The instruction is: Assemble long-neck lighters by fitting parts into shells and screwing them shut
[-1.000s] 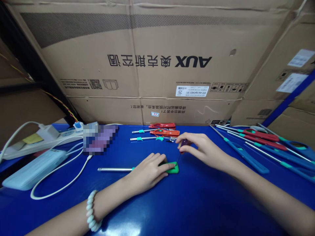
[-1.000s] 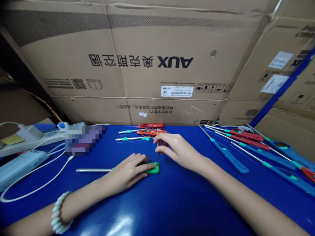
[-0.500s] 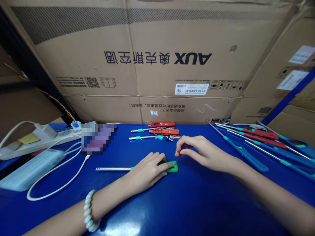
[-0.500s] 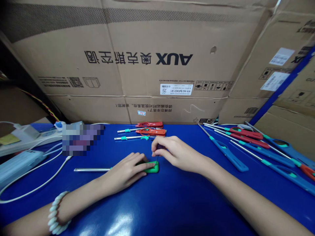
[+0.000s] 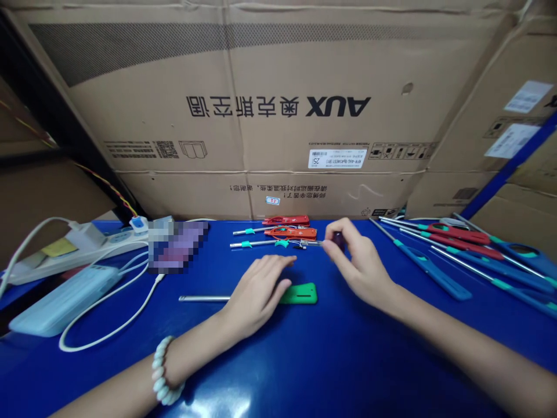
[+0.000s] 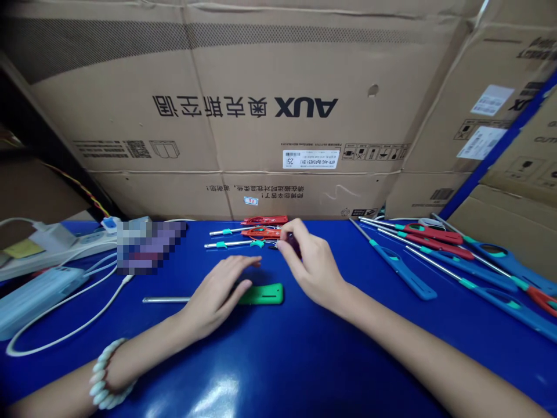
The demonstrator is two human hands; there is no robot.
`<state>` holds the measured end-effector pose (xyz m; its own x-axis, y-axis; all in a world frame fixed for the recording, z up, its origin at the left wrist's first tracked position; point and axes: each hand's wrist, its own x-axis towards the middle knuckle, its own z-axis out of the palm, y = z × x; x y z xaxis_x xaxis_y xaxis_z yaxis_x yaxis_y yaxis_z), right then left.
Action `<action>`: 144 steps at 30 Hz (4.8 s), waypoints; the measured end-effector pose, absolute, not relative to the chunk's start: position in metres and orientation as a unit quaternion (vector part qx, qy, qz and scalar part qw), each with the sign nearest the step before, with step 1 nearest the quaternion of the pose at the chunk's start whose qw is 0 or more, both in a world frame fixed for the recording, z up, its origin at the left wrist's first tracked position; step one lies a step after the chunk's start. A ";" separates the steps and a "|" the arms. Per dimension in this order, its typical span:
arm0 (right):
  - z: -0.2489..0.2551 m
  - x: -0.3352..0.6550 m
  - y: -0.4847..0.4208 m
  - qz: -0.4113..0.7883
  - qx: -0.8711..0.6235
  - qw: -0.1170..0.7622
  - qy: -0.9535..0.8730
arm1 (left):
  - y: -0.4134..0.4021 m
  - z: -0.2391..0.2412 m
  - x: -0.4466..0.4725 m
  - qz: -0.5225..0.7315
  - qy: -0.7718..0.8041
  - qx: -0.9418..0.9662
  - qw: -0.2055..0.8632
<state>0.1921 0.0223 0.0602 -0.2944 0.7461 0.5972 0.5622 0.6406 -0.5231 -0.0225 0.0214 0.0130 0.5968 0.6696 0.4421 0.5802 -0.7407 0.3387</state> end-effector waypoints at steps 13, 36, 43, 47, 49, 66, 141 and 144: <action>0.057 0.214 0.049 -0.120 -0.339 0.278 -0.891 | 0.028 0.013 -0.026 0.170 0.334 0.925 0.066; 0.031 0.201 0.019 0.018 -0.310 0.164 -0.936 | 0.023 0.017 -0.029 0.278 0.278 0.915 0.093; 0.006 0.149 0.011 -0.030 -0.310 0.098 -0.945 | 0.021 0.023 -0.036 0.364 0.200 0.909 0.039; 0.016 0.169 0.010 -0.001 -0.342 0.122 -0.932 | 0.021 0.023 -0.036 0.352 0.183 0.918 0.015; 0.028 0.194 0.010 0.010 -0.376 0.145 -0.915 | 0.021 0.024 -0.038 0.356 0.182 0.917 0.001; 0.007 0.364 0.038 -0.210 -0.672 -0.027 -0.709 | 0.029 0.027 -0.045 0.355 0.164 0.920 -0.041; 0.018 0.196 0.047 0.165 -0.467 0.228 -0.838 | 0.030 0.038 -0.035 0.059 0.423 0.902 -0.056; 0.014 0.202 0.060 0.141 -0.489 0.222 -0.832 | 0.032 0.037 -0.034 0.081 0.388 0.918 -0.024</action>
<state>0.2017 0.0601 0.0141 -0.4244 0.8756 0.2307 0.7503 0.4827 -0.4517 -0.0341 0.0322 0.0368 0.6866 0.7077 0.1666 0.7153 -0.6985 0.0193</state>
